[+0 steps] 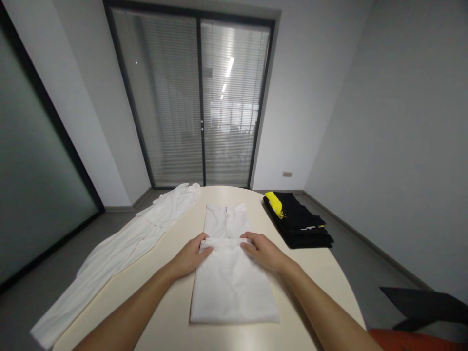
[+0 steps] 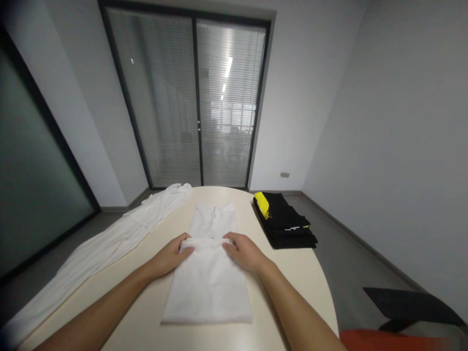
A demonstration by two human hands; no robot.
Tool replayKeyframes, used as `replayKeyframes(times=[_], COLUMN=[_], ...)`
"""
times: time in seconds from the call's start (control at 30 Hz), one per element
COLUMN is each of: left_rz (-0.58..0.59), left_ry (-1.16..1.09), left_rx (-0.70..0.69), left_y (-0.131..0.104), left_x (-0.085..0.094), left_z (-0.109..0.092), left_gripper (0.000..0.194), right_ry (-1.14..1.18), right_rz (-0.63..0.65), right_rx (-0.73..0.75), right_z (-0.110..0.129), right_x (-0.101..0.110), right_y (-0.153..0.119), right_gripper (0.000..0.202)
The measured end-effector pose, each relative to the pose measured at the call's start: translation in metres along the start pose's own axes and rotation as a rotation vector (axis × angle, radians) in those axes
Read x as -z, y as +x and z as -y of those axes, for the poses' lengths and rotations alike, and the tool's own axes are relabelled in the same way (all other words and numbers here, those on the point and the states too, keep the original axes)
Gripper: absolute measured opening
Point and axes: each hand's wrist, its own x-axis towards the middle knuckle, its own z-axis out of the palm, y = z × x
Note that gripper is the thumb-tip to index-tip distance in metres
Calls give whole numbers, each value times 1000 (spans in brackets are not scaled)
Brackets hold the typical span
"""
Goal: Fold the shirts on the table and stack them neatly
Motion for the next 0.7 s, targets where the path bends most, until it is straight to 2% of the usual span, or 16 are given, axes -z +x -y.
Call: replayKeyframes(times=[0.07,0.13,0.27,0.37,0.47,0.57,0.63,0.7], left_rz=[54,157,397,461,370,136,-16,-93], left_ry=[19,0,-12,-36,-115,-179,-187,-141], left_rx=[6,9,28,-11,-87,-114,-85,-32], left_y=[-2,-5,-11,-13,-13,-8,-4,0], left_x=[3,8,16,19,18,11,3,-4], left_z=[-1,-5,-14,-20,-24,-22,-16,-7], left_gripper=[27,26,31,34,37,38,39,46], right_ry=[-26,-25,57,141,201,206,171,131], right_rz=[64,138,392,519,464,222,52,-40], right_rx=[-10,-22,-40,-28,6,62,63,38], right_z=[-2,-1,7,14,20,20,15,7], right_x=[1,5,15,20,24,25,22,16], right_y=[-1,-4,-12,-15,-15,-10,-6,-2], right_gripper=[33,29,26,24,20,21,25,29])
